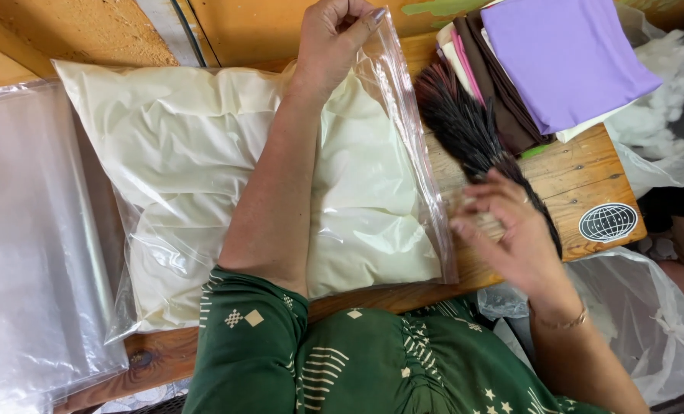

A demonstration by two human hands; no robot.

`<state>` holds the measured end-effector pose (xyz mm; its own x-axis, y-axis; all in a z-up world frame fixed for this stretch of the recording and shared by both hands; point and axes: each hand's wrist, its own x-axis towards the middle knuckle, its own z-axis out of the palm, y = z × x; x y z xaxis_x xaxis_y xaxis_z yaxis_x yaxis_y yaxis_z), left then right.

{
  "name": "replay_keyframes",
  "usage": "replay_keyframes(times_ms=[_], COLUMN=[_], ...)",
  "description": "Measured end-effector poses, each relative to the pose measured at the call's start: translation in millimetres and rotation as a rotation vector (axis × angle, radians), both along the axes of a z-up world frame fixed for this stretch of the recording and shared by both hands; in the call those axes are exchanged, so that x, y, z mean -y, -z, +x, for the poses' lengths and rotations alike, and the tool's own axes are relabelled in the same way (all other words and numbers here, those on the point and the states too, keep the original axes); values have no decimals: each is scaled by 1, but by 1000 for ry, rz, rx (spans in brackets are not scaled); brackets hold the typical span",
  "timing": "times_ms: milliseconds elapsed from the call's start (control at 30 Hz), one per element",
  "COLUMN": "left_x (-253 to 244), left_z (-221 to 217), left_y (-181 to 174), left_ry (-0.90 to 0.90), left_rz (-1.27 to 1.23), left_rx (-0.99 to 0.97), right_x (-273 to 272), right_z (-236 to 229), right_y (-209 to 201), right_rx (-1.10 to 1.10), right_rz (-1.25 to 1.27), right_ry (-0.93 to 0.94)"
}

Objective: The person places a folded white garment into a clear plastic bag, seals the zip closure, and uses a feather duster to smooth and press the contents. The sealed package is then placed into a grey plastic basket.

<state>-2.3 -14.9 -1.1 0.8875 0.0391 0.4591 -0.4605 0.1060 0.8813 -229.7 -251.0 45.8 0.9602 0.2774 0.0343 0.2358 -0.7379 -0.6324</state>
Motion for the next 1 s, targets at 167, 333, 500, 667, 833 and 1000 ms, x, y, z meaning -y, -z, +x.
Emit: replay_keyframes(times_ms=[167,333,500,667,833,1000], left_x=[-3,-5,-6,2,1,4], left_z=[-9,-4,3,7,7,12], left_y=[-11,-2,2,9,9,16], left_ry=[142,249,126,-41,-85,-95], left_rz=[21,4,-131,-88,-155,-121], left_rx=[-30,-73,-128,-94,-145,-93], right_x=[-24,-65,-74,-69,-57,-46], right_z=[74,155,200,185,133,84], right_y=[-39,-29,5,10,8,18], right_rx=[142,37,136,175,214,142], right_rz=[-17,51,102,136,-9,-97], right_ry=[-136,-29,-31,-168,-87,19])
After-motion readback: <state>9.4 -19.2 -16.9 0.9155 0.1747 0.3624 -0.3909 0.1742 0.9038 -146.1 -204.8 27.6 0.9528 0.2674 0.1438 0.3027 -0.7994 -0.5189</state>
